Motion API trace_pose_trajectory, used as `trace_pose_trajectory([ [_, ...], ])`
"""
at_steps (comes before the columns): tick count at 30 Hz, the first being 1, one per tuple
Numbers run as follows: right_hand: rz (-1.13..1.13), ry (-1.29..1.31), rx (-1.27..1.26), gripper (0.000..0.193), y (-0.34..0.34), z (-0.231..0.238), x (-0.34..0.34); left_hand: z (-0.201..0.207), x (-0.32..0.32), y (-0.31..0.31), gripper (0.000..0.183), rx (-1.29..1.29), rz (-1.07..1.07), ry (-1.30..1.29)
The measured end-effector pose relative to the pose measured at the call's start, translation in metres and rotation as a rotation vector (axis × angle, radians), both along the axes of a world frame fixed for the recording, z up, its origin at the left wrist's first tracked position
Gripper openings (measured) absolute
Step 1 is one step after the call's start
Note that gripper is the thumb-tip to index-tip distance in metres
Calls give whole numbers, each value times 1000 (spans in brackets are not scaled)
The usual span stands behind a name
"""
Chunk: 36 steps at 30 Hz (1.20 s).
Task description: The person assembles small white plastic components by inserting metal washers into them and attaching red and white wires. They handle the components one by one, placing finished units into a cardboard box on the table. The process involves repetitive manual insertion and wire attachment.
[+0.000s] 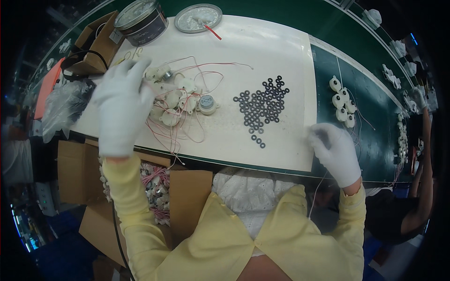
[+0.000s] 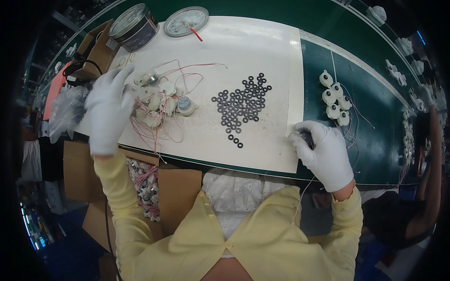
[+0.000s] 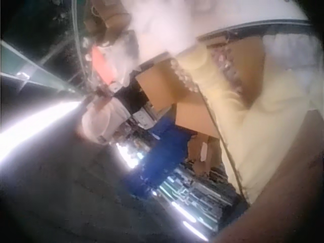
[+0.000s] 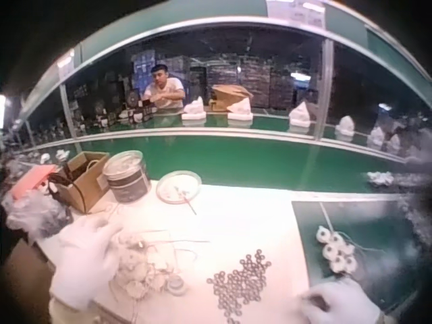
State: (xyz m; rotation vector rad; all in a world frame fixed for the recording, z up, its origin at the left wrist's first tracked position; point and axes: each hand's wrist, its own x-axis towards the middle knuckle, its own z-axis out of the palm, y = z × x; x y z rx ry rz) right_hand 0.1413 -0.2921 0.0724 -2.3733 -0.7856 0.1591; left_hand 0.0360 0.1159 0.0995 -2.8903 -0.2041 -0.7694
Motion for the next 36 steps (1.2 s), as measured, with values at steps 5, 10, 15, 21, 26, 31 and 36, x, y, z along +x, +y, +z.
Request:
trace_pose_trajectory([
  [5, 69, -91, 1, 22, 0, -11, 8, 30, -29, -87, 44, -114, -122, 90],
  [10, 249, 16, 104, 23, 15, -11, 16, -19, 2, -90, 45, -66, -203, 166],
  [15, 292, 7, 81, 25, 26, -7, 23, -23, -9, -99, 57, -180, -340, 237],
  [21, 327, 19, 45, 28, 39, -4, 26, -11, -22, -109, 58, -341, -446, 259],
  [26, 436, -221, -32, 32, 50, 1, 31, -34, -8, -115, 40, -331, -343, 130],
  [31, 488, -484, -254, 44, 57, 5, 32, -56, -8, -109, 24, -283, -343, 39],
  [36, 571, -643, -311, 26, 73, 11, 31, -64, -9, -112, 22, -286, -327, -13],
])
